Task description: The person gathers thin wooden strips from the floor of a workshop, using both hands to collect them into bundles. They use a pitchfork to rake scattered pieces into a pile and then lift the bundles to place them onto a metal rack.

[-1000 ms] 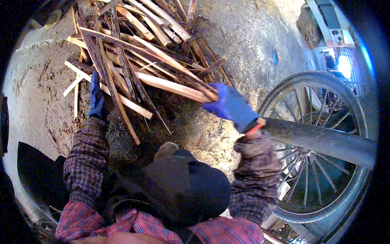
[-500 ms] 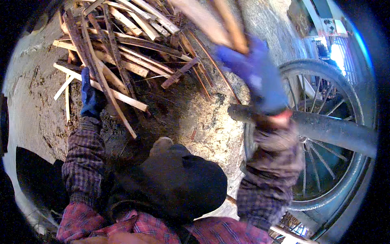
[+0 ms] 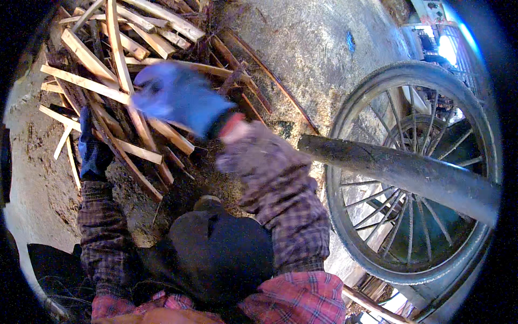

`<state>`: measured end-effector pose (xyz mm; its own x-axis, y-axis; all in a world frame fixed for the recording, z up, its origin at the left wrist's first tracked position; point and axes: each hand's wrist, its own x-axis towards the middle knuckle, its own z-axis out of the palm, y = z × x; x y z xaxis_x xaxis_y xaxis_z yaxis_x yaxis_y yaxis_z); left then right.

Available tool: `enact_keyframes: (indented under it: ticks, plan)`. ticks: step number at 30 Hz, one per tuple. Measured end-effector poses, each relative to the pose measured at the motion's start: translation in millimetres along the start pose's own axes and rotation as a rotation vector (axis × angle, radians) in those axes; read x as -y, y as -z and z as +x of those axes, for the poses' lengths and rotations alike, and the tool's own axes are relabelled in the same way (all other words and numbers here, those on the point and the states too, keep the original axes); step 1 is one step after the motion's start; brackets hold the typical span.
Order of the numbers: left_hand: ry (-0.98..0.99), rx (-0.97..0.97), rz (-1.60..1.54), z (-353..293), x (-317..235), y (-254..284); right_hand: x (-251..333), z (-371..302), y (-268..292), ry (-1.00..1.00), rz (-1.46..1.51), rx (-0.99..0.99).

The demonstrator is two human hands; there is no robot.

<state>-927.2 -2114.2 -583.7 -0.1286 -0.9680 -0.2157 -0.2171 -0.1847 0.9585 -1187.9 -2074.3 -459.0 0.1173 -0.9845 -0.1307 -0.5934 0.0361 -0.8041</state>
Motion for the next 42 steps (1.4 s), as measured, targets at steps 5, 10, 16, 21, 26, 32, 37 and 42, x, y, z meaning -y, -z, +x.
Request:
enact_keyframes:
  ticks: [5, 10, 16, 21, 26, 32, 37, 42]
  plan:
    - [0.388, -0.089, -0.755, 7, -3, -12, -122, -78, 94, -0.269, 0.170, -0.664]
    - [0.381, -0.065, -0.570, 8, -8, -22, -255, -128, 100, -0.544, -0.271, -0.591]
    - [0.334, -0.132, -0.628, -1, -15, -23, -190, -121, 56, -0.297, -0.837, -0.401]
    - [0.263, -0.100, -0.608, 0, -1, -14, -195, -119, 52, -0.336, -0.860, -0.381]
    - [-0.054, 0.014, -0.269, 1, -6, -25, -201, -116, 72, -0.444, -0.803, -0.293]
    - [0.247, -0.039, -0.685, -4, -21, -25, -211, -110, 51, -0.327, -0.948, -0.431]
    - [0.073, -0.038, -0.341, -5, -9, -20, -212, -96, 55, -0.328, -0.812, -0.475]
    - [0.209, -0.088, -0.597, -4, -18, -26, -194, -77, 78, -0.548, -0.743, -0.200]
